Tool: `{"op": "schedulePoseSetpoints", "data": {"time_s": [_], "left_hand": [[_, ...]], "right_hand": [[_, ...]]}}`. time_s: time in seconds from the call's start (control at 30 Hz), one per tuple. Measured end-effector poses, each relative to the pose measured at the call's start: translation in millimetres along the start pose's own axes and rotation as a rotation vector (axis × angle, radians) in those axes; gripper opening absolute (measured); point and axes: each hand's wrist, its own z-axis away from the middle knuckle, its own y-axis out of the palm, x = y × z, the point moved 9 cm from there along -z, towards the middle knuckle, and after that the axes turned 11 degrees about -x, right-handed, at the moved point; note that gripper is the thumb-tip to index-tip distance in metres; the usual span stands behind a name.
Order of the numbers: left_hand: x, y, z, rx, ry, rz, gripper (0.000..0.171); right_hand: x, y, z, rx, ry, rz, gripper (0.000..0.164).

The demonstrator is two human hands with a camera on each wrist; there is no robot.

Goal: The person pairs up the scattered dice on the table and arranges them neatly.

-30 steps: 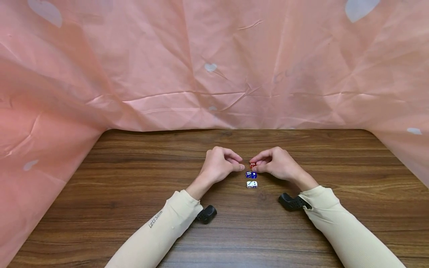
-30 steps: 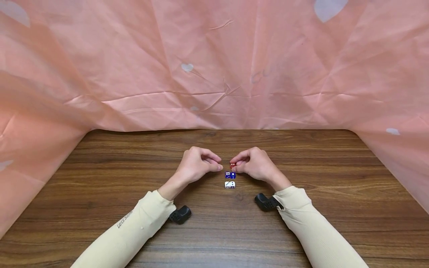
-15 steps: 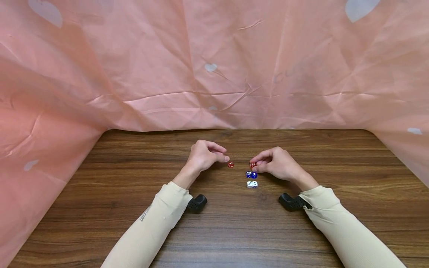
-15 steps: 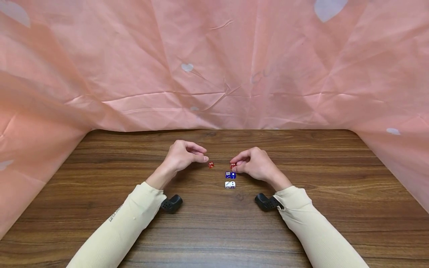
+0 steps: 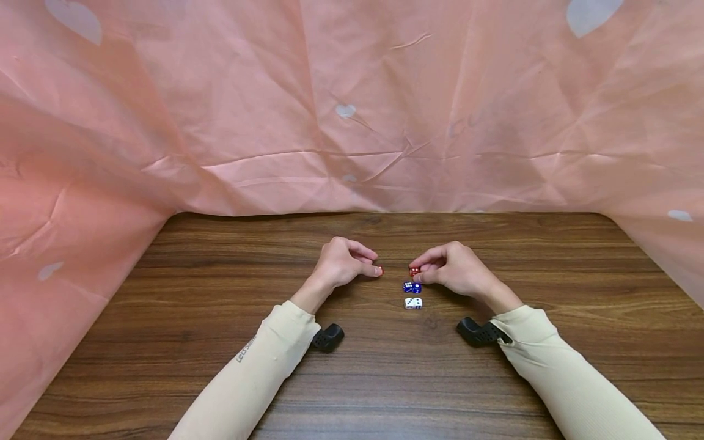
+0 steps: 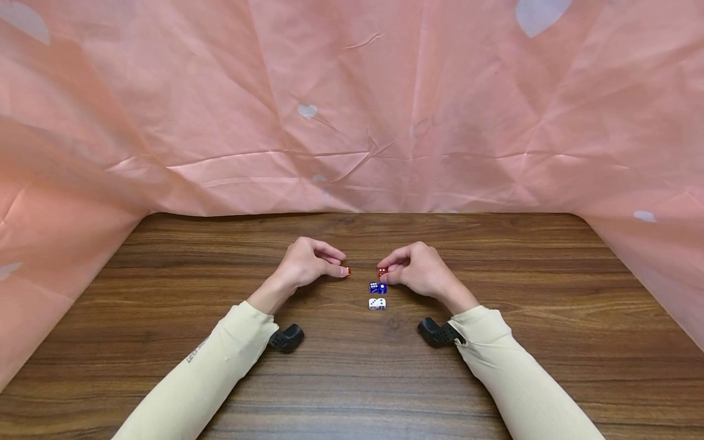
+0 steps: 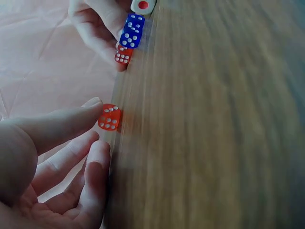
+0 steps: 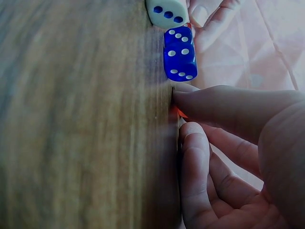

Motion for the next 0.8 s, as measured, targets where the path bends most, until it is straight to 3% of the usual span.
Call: {"op": "schedulePoseSetpoints", "data": {"time_s": [0.37,0.8], "left_hand": [[-3.7,8.4,1.1,0.016,0.042,-0.026,0.025],[-2.5,6.3,-0.3,0.005,0.066,-0.071,0.02]], "right_hand": [[-1.5,0.0,1.8,0.002,0.005,0.011,0.023],[0.2,-0.1,0.1,-0.006,-0.002,0.002,0.023]]}}
